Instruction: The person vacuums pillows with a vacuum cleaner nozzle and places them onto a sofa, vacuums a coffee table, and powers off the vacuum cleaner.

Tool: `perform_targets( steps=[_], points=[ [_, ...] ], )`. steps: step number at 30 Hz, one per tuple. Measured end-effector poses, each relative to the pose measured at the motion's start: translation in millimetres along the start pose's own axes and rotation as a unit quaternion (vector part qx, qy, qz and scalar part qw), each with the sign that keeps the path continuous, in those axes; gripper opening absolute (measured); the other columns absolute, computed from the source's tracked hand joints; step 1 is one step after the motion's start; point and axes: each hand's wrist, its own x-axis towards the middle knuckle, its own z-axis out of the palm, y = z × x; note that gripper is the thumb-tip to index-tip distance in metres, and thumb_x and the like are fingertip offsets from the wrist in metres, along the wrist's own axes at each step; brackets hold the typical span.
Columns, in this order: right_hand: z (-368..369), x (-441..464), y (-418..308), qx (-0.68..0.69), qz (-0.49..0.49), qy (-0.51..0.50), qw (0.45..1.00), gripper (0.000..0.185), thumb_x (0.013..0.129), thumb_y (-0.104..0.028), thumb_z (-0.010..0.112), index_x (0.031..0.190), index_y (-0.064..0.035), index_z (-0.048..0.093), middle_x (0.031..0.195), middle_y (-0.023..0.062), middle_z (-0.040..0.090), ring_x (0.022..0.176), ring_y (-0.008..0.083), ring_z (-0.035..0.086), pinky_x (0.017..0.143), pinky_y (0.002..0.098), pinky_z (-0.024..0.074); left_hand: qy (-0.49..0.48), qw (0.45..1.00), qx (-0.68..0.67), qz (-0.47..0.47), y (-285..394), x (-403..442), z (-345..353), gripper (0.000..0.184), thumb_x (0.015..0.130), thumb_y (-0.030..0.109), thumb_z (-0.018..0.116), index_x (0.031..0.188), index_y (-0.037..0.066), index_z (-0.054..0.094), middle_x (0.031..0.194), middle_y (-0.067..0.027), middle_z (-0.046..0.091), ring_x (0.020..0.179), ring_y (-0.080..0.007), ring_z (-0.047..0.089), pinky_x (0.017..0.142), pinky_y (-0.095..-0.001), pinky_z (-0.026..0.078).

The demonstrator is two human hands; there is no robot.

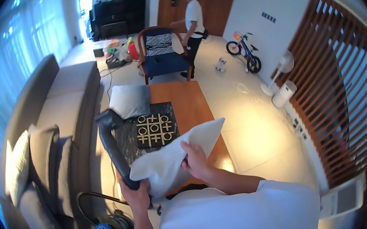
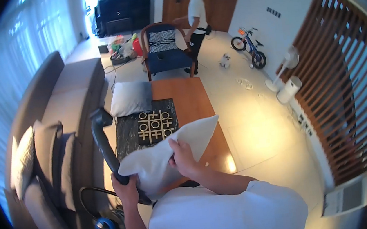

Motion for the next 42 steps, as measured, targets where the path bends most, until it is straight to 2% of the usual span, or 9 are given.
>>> perform_targets(
  steps=[5, 7, 14, 16, 20, 23, 30, 32, 42],
  points=[
    [-76, 31, 43, -0.272, 0.065, -0.039, 0.959, 0.033, 0.1, -0.036, 0.056, 0.094, -0.0036, 0.06, 0.072, 0.0116, 0.063, 0.055, 0.0232, 0.06, 0.05, 0.0364, 0.0499, -0.017, 0.997, -0.013, -0.071, -17, -15, 0, 0.036, 0.08, 0.006, 0.076, 0.109, 0.001, 0.054, 0.092, -0.0063, 0.059, 0.082, -0.0165, 0.057, 0.074, -0.0325, 0.047],
    [-110, 26, 13, -0.588, -0.014, -0.164, 0.792, 0.041, 0.101, -0.041, 0.053, 0.102, -0.0006, 0.061, 0.085, 0.0153, 0.065, 0.071, 0.0233, 0.063, 0.069, 0.037, 0.0534, -0.033, 0.996, 0.066, -0.052, -30, -23, 2, 0.037, 0.08, 0.006, 0.076, 0.108, 0.001, 0.053, 0.093, -0.0075, 0.058, 0.084, -0.0182, 0.056, 0.076, -0.0336, 0.047],
    [-170, 29, -45, -0.612, -0.065, -0.132, 0.777, 0.05, 0.096, -0.045, 0.062, 0.116, 0.0, 0.063, 0.111, 0.016, 0.068, 0.099, 0.0295, 0.067, 0.083, 0.0392, 0.0533, -0.042, 0.992, 0.113, -0.021, -21, -34, 12, 0.037, 0.079, 0.003, 0.075, 0.108, -0.001, 0.053, 0.096, -0.0092, 0.058, 0.088, -0.0195, 0.057, 0.081, -0.0342, 0.047],
    [-141, 19, -60, -0.446, -0.048, -0.119, 0.886, 0.043, 0.095, -0.039, 0.066, 0.117, -0.0023, 0.062, 0.116, 0.0171, 0.066, 0.104, 0.0271, 0.065, 0.086, 0.0387, 0.0522, -0.039, 0.992, 0.112, -0.046, -18, -35, 6, 0.036, 0.079, 0.002, 0.074, 0.108, -0.001, 0.053, 0.096, -0.0091, 0.058, 0.089, -0.0196, 0.056, 0.081, -0.0333, 0.047],
    [-113, 20, -37, -0.373, 0.042, -0.057, 0.925, 0.043, 0.094, -0.035, 0.069, 0.122, -0.0033, 0.061, 0.116, 0.0165, 0.064, 0.102, 0.026, 0.065, 0.088, 0.0384, 0.0522, -0.021, 0.991, 0.13, -0.021, -36, -31, -5, 0.036, 0.08, 0.005, 0.074, 0.108, -0.001, 0.053, 0.096, -0.0095, 0.058, 0.088, -0.0202, 0.056, 0.082, -0.0333, 0.047],
    [-108, 19, -7, -0.464, -0.316, -0.099, 0.821, 0.048, 0.095, -0.03, 0.069, 0.132, -0.004, 0.055, 0.119, 0.0143, 0.063, 0.101, 0.0218, 0.067, 0.087, 0.0337, 0.0567, -0.001, 0.988, 0.155, -0.015, -31, -34, -6, 0.036, 0.079, 0.006, 0.073, 0.108, 0.0, 0.053, 0.096, -0.0097, 0.058, 0.087, -0.0202, 0.056, 0.081, -0.0335, 0.047],
    [-78, 10, -21, -0.389, -0.036, -0.197, 0.899, 0.066, 0.089, -0.041, 0.073, 0.138, -0.0041, 0.049, 0.138, 0.0201, 0.052, 0.128, 0.0353, 0.052, 0.104, 0.0424, 0.0448, 0.007, 0.992, 0.117, -0.038, -25, -42, -2, 0.034, 0.079, 0.007, 0.074, 0.106, 0.0, 0.055, 0.093, -0.0081, 0.059, 0.087, -0.0181, 0.057, 0.08, -0.0327, 0.047],
    [-71, 18, 11, -0.52, -0.447, -0.209, 0.698, 0.074, 0.087, -0.043, 0.073, 0.142, -0.0028, 0.044, 0.142, 0.0213, 0.046, 0.132, 0.0363, 0.046, 0.108, 0.0453, 0.0398, 0.029, 0.991, 0.122, -0.039, -21, -43, 3, 0.034, 0.078, 0.006, 0.075, 0.105, 0.0, 0.055, 0.093, -0.008, 0.059, 0.087, -0.0181, 0.057, 0.08, -0.0332, 0.047],
    [-24, 17, 87, -0.496, -0.442, -0.29, 0.689, 0.054, 0.085, -0.033, 0.075, 0.124, 0.0005, 0.058, 0.101, 0.0208, 0.067, 0.094, 0.0401, 0.065, 0.084, 0.0469, 0.053, 0.011, 0.99, 0.138, -0.032, 8, -42, 9, 0.043, 0.079, 0.017, 0.078, 0.111, -0.001, 0.056, 0.091, -0.0185, 0.065, 0.084, -0.0285, 0.063, 0.078, -0.0398, 0.05]
  ],
)
